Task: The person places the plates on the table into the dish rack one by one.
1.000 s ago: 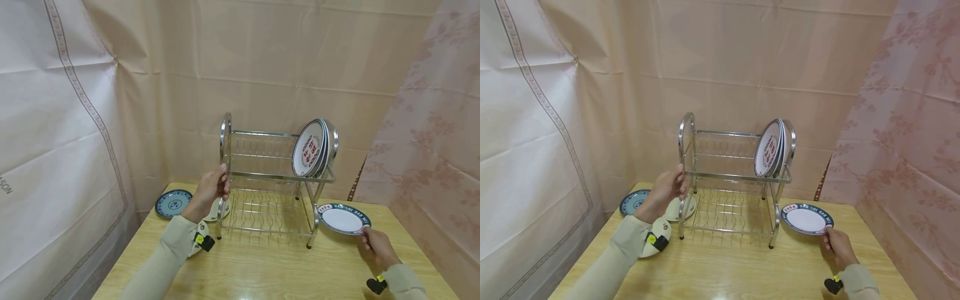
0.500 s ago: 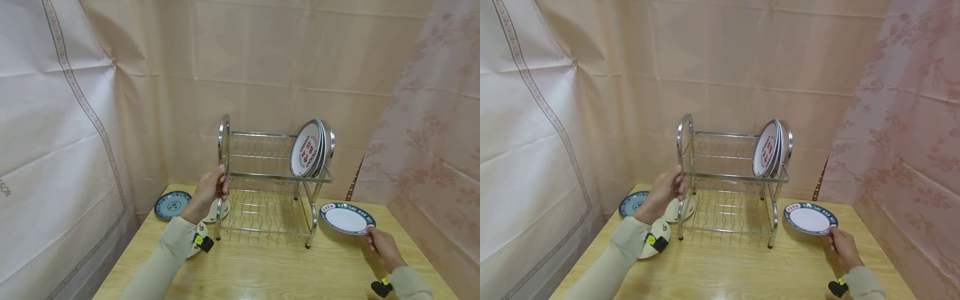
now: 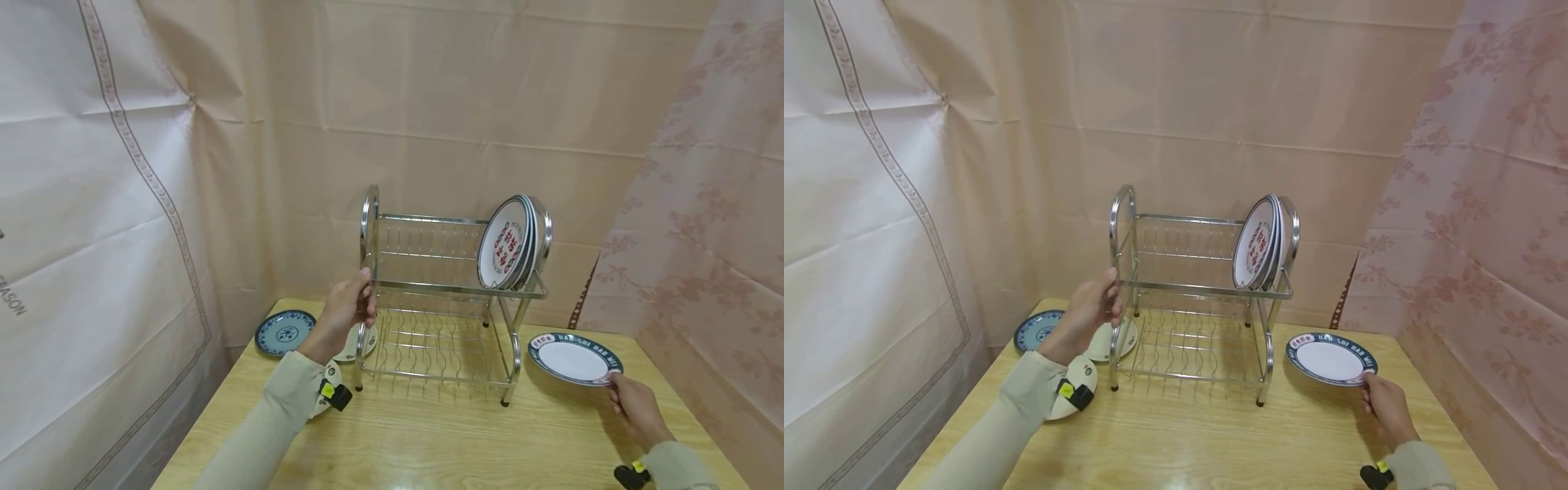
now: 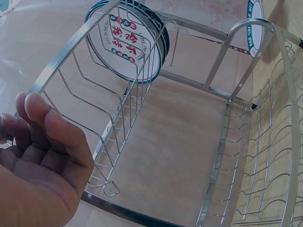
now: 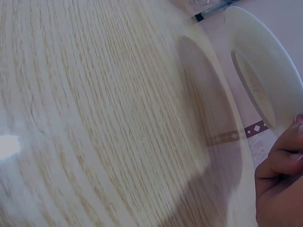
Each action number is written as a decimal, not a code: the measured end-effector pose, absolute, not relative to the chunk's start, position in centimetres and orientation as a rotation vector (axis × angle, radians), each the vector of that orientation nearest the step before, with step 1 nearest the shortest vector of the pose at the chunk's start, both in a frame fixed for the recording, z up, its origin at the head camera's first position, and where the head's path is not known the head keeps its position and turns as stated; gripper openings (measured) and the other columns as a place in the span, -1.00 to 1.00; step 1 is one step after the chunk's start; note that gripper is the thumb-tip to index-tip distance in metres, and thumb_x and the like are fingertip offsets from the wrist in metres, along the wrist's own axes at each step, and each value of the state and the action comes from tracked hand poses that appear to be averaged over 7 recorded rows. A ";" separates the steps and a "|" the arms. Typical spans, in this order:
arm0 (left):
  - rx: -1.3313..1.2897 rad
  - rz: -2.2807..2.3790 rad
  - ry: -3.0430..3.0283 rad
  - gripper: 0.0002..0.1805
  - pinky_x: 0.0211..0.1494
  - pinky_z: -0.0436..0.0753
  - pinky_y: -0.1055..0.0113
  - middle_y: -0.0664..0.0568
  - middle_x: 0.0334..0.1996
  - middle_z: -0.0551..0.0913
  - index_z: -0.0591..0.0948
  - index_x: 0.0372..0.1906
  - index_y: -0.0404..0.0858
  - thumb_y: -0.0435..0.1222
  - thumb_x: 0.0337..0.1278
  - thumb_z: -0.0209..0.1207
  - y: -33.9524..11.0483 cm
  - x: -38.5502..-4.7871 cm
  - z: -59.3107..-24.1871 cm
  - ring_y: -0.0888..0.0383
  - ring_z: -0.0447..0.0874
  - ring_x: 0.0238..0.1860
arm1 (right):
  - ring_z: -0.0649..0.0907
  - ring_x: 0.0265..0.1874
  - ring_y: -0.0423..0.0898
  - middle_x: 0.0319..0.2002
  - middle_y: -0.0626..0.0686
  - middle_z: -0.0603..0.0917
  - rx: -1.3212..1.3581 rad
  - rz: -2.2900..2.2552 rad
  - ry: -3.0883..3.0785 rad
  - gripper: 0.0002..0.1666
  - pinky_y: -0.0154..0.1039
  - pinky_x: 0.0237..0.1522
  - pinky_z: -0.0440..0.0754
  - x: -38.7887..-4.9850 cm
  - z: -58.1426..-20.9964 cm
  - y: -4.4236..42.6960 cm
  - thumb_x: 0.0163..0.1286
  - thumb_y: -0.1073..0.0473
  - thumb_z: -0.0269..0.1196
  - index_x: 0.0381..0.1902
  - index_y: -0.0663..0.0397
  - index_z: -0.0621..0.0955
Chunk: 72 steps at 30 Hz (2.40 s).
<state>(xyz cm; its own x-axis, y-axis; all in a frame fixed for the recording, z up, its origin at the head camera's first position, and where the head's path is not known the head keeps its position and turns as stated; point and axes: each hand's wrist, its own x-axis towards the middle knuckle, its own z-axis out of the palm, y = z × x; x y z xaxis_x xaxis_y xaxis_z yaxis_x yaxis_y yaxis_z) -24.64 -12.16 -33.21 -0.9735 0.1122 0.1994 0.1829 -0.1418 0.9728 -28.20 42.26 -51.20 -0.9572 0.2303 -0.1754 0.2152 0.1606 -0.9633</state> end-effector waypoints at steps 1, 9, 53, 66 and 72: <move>-0.345 -2.313 -2.027 -0.48 -0.48 0.53 0.34 0.03 -0.63 0.49 0.37 -0.47 -0.20 0.07 0.60 -0.05 -12.1 -24.6 -33.2 0.14 0.42 -0.65 | 0.43 -0.64 -0.32 -0.57 -0.16 0.45 -0.468 1.974 -2.382 -0.58 -0.43 -0.62 0.47 -28.2 -51.1 42.3 0.66 0.06 -0.11 -0.38 0.10 0.52; -0.355 -2.302 -2.039 -0.47 -0.46 0.53 0.33 0.03 -0.62 0.49 0.36 -0.47 -0.20 0.10 0.59 -0.05 -12.1 -24.8 -33.2 0.13 0.43 -0.64 | 0.43 -0.66 -0.31 -0.59 -0.15 0.44 -0.453 2.017 -2.330 -0.57 -0.43 -0.64 0.46 -27.8 -50.4 42.2 0.67 0.05 -0.08 -0.39 0.11 0.52; -0.361 -2.314 -2.022 -0.45 -0.46 0.52 0.32 0.03 -0.62 0.49 0.36 -0.46 -0.20 0.14 0.57 -0.04 -12.3 -25.0 -33.7 0.12 0.41 -0.63 | 0.39 -0.72 -0.31 -0.63 -0.16 0.42 -0.215 2.300 -2.015 -0.54 -0.43 -0.68 0.38 -26.2 -45.4 41.9 0.68 0.11 -0.06 -0.50 -0.05 0.54; -0.363 -2.311 -2.019 -0.44 -0.47 0.51 0.33 0.03 -0.62 0.49 0.35 -0.47 -0.20 0.14 0.57 -0.04 -12.3 -25.0 -33.5 0.13 0.41 -0.63 | 0.38 -0.77 -0.32 -0.67 -0.15 0.41 -0.056 2.406 -1.836 -0.51 -0.40 -0.67 0.15 -25.7 -43.5 42.0 0.67 0.23 -0.05 -0.52 -0.01 0.58; -0.355 -2.308 -2.016 -0.45 -0.47 0.52 0.32 0.03 -0.62 0.49 0.36 -0.46 -0.19 0.14 0.56 -0.03 -12.3 -25.0 -33.6 0.13 0.42 -0.63 | 0.40 -0.78 -0.30 -0.68 -0.13 0.43 -0.063 2.413 -1.823 -0.50 -0.41 -0.71 0.29 -25.0 -42.2 41.7 0.67 0.18 0.00 -0.54 0.03 0.62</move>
